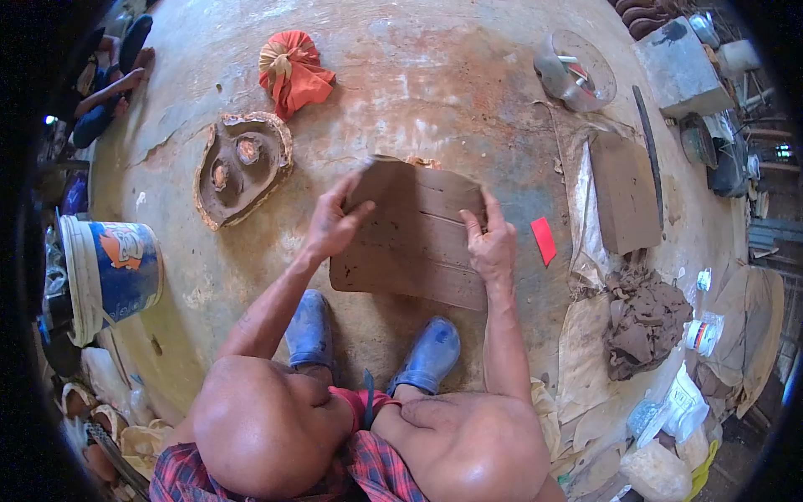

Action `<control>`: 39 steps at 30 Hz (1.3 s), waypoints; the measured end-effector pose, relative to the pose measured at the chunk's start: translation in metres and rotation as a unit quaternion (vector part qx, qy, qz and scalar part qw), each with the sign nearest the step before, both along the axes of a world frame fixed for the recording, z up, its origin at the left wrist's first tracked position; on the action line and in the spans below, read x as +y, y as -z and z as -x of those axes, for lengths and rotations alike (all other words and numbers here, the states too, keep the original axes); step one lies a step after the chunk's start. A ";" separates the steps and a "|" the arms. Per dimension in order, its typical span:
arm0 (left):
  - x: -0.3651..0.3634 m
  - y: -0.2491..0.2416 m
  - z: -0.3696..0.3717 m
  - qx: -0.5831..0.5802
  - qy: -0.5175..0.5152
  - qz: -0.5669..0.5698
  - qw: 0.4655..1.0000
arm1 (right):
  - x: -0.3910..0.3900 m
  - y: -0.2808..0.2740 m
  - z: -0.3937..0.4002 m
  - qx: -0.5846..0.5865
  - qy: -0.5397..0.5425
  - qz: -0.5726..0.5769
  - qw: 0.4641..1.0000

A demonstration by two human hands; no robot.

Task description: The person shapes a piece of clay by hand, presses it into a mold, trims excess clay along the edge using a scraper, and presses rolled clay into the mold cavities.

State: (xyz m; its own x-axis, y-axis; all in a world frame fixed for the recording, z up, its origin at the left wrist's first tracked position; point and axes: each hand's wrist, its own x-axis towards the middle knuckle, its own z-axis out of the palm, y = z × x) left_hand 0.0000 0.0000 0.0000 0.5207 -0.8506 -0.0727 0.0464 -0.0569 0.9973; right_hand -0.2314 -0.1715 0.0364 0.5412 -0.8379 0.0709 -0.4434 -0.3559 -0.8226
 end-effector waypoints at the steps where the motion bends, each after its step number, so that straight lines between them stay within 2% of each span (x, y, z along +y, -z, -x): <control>1: -0.005 -0.016 0.011 -0.095 0.021 -0.033 0.995 | 0.001 -0.007 -0.003 0.017 -0.047 0.040 0.998; 2: -0.010 -0.027 0.019 -0.188 0.042 -0.067 0.979 | 0.002 -0.009 -0.005 0.035 -0.092 0.079 0.992; 3: 0.004 -0.042 0.028 -0.171 0.047 -0.086 0.980 | 0.022 -0.013 -0.005 0.049 -0.095 0.057 0.993; 5: -0.008 -0.053 0.031 -0.253 0.071 -0.127 0.957 | 0.014 -0.012 -0.018 0.062 -0.125 0.118 0.983; 7: -0.010 -0.040 0.024 -0.250 0.057 -0.108 0.961 | 0.002 0.000 -0.012 0.058 -0.115 0.136 0.982; 9: -0.004 -0.028 0.014 -0.168 0.024 -0.112 0.979 | -0.004 0.013 -0.001 0.134 -0.019 0.040 0.990; 11: 0.004 0.006 -0.003 -0.170 0.020 -0.099 0.980 | -0.016 0.036 0.009 0.085 -0.021 0.047 0.995; 13: 0.013 0.008 -0.011 0.081 0.081 -0.034 0.993 | -0.016 0.030 0.005 -0.003 -0.060 0.047 0.997; 14: 0.019 0.009 -0.012 0.113 0.071 0.016 0.991 | -0.014 0.025 0.011 0.017 -0.056 0.008 0.998; 15: 0.026 0.015 -0.013 0.116 0.071 0.013 0.991 | -0.014 0.028 0.016 0.020 -0.056 0.005 0.998; 17: 0.036 0.029 -0.018 0.106 0.065 0.033 0.992 | -0.018 0.039 0.027 -0.109 -0.060 -0.116 0.985; 18: 0.037 0.031 -0.019 0.132 0.066 0.014 0.989 | -0.017 0.045 0.033 -0.107 -0.058 -0.118 0.986; 20: 0.034 0.040 -0.015 0.108 0.071 0.008 0.992 | -0.015 0.058 0.045 -0.034 -0.077 -0.037 0.996; 23: 0.028 0.038 0.000 0.081 0.048 0.005 0.996 | 0.002 0.049 0.038 0.013 -0.047 -0.025 0.999; 27: 0.009 0.004 0.024 0.069 -0.015 -0.016 0.997 | 0.000 0.046 0.031 0.080 -0.027 0.010 0.996; 29: 0.001 -0.007 0.032 0.057 -0.021 -0.035 0.998 | 0.007 0.028 0.015 0.058 0.045 0.128 0.989; 30: -0.002 -0.011 0.035 0.078 -0.037 -0.033 0.996 | 0.014 0.007 0.001 0.055 0.052 0.123 0.990; 32: -0.005 -0.016 0.040 0.093 -0.044 -0.039 0.994 | 0.034 -0.031 -0.030 -0.155 -0.058 0.136 0.977; 35: -0.009 -0.022 0.042 0.081 -0.062 -0.015 0.995 | 0.065 0.027 -0.075 -0.174 -0.078 0.086 0.978; 36: -0.007 -0.024 0.044 0.127 -0.089 -0.007 0.988 | 0.073 0.047 -0.088 -0.181 -0.094 0.062 0.977; 39: -0.013 -0.021 0.049 0.191 -0.111 0.020 0.975 | 0.069 0.054 -0.096 -0.219 -0.089 0.040 0.971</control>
State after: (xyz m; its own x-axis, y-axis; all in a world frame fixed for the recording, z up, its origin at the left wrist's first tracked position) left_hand -0.0490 -0.0132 0.0209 0.6341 -0.7257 -0.2669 0.4216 0.0351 0.9061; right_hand -0.1357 -0.1025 -0.0178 0.5808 -0.7160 0.3874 0.0176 -0.4647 -0.8853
